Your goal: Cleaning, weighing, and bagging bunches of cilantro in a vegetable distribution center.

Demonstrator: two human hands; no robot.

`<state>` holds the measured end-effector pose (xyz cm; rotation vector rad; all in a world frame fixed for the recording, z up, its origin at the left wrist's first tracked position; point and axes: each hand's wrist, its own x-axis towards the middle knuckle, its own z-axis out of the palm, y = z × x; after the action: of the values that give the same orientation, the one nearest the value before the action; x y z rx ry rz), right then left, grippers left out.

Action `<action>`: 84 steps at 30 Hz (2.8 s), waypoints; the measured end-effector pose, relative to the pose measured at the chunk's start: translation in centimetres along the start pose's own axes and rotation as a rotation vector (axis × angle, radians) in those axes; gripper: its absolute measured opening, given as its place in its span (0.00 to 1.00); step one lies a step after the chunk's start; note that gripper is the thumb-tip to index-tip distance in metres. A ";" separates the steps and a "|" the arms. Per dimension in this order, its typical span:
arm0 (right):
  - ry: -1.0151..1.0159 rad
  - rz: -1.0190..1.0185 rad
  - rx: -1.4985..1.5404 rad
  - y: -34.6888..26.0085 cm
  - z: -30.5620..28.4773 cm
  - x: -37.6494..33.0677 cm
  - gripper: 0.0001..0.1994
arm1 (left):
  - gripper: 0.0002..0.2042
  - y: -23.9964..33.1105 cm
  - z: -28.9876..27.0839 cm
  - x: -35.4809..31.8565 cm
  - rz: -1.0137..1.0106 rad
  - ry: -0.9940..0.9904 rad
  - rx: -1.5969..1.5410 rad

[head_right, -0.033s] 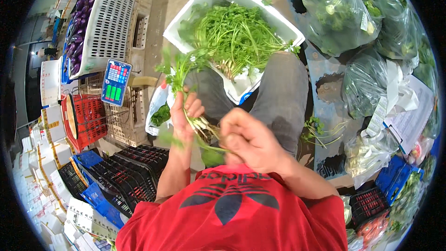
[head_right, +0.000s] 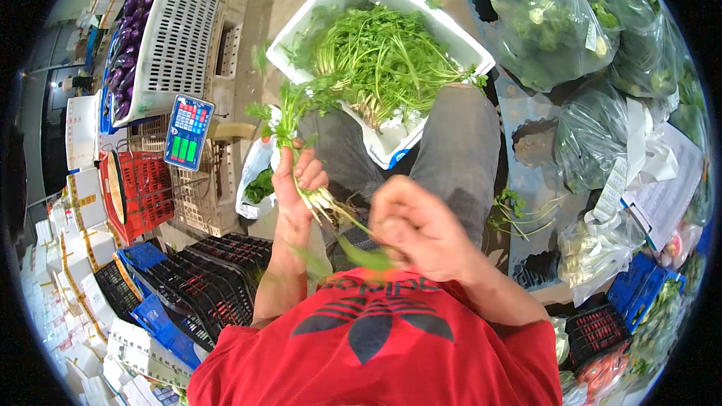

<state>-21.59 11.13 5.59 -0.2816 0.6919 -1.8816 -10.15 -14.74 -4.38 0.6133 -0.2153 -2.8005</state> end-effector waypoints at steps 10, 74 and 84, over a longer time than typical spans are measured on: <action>0.898 -0.002 -0.332 -8.2 -10.7 -15.3 0.06 | 0.14 3.7 0.4 -1.0 0.001 -0.251 -0.026; -0.733 0.258 -1.725 25.6 9.7 28.5 0.15 | 0.17 20.0 -10.9 -16.6 0.697 0.681 0.634; 0.521 0.025 -1.569 5.7 -17.9 27.4 0.16 | 0.15 16.7 -15.6 -14.4 0.754 1.008 0.968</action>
<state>-37.32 -9.26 -15.47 -0.7310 2.4103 -0.9768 12.87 -27.91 -9.52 1.5915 -1.2442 -1.2976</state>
